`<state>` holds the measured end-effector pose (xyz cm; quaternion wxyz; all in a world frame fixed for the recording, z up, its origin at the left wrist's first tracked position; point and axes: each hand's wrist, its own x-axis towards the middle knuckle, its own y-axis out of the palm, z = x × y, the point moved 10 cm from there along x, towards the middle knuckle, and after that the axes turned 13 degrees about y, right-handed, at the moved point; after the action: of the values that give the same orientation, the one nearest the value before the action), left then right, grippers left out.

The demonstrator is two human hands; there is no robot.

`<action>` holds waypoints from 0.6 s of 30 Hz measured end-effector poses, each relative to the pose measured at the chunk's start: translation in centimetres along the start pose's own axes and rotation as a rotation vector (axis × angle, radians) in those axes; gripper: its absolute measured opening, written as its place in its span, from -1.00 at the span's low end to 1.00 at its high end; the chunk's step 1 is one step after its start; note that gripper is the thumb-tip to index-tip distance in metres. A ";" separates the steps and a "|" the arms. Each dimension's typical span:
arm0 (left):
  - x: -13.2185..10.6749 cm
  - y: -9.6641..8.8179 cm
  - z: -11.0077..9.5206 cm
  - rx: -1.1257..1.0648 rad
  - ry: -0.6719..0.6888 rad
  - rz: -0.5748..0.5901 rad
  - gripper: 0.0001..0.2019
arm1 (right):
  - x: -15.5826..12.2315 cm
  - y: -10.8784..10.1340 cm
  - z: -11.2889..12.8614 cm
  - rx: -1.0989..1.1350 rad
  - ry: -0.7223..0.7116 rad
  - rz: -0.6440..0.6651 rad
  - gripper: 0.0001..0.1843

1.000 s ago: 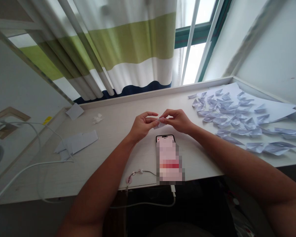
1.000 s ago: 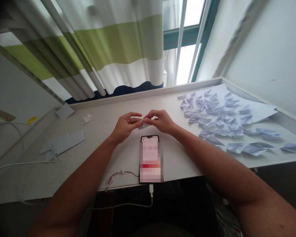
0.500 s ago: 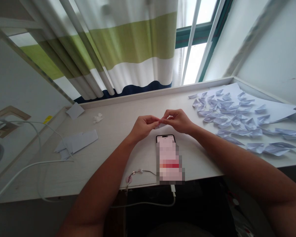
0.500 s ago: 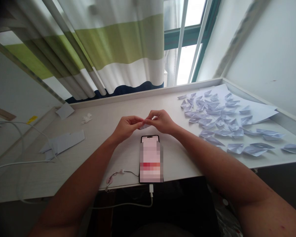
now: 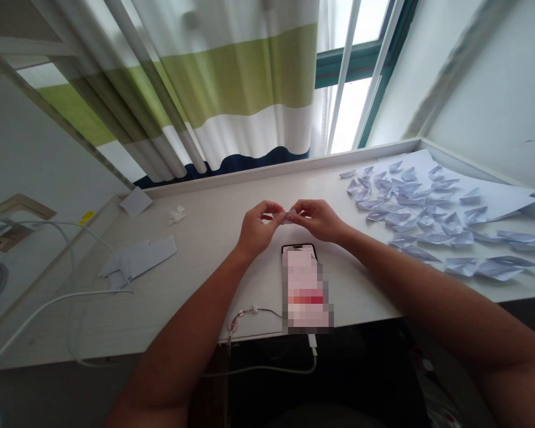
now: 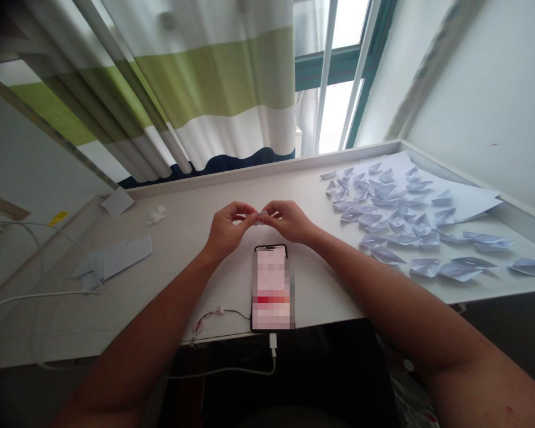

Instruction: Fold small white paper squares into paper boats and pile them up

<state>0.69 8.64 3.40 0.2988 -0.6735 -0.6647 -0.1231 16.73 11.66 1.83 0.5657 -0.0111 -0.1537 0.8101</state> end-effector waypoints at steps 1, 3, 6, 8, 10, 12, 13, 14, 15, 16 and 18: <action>0.1 -0.3 -0.5 0.050 0.038 -0.017 -0.86 | 0.1 0.1 -0.4 0.032 0.020 0.003 -0.44; 0.2 -0.6 -1.2 0.125 0.104 -0.024 -0.87 | 0.3 0.2 -1.0 0.113 0.047 0.013 -0.42; 0.2 -0.5 -1.1 0.108 0.110 -0.004 -0.86 | 0.4 0.4 -1.1 0.220 0.037 0.030 -0.44; 0.2 -0.4 -0.3 0.040 0.054 -0.005 -0.80 | 0.3 0.6 -1.0 0.248 0.030 0.049 -0.46; 0.2 -0.4 0.6 -0.032 -0.006 -0.022 -0.71 | 0.2 0.8 -1.0 0.256 0.036 0.076 -0.48; 0.1 -0.4 1.2 -0.083 -0.042 -0.041 -0.67 | 0.1 1.0 -0.9 0.265 0.039 0.097 -0.48; 0.1 -0.4 1.3 -0.098 -0.052 -0.047 -0.66 | 0.1 1.1 -0.8 0.268 0.036 0.100 -0.48; 0.1 -0.3 1.3 -0.108 -0.056 -0.051 -0.65 | 0.0 1.1 -0.6 0.267 0.031 0.100 -0.48; 0.1 -0.3 1.3 -0.115 -0.059 -0.055 -0.65 | 0.0 1.0 -0.5 0.262 0.027 0.098 -0.49; 0.0 -0.3 1.2 -0.121 -0.061 -0.058 -0.65 | -0.1 1.0 -0.4 0.252 0.026 0.097 -0.49; -0.1 -0.2 1.1 -0.139 -0.074 -0.061 -0.65 | -0.1 1.0 -0.3 0.232 0.027 0.092 -0.48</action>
<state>0.24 9.19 2.50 0.2226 -0.6762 -0.6854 -0.1530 15.94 11.32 1.30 0.5274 0.0366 -0.0507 0.8473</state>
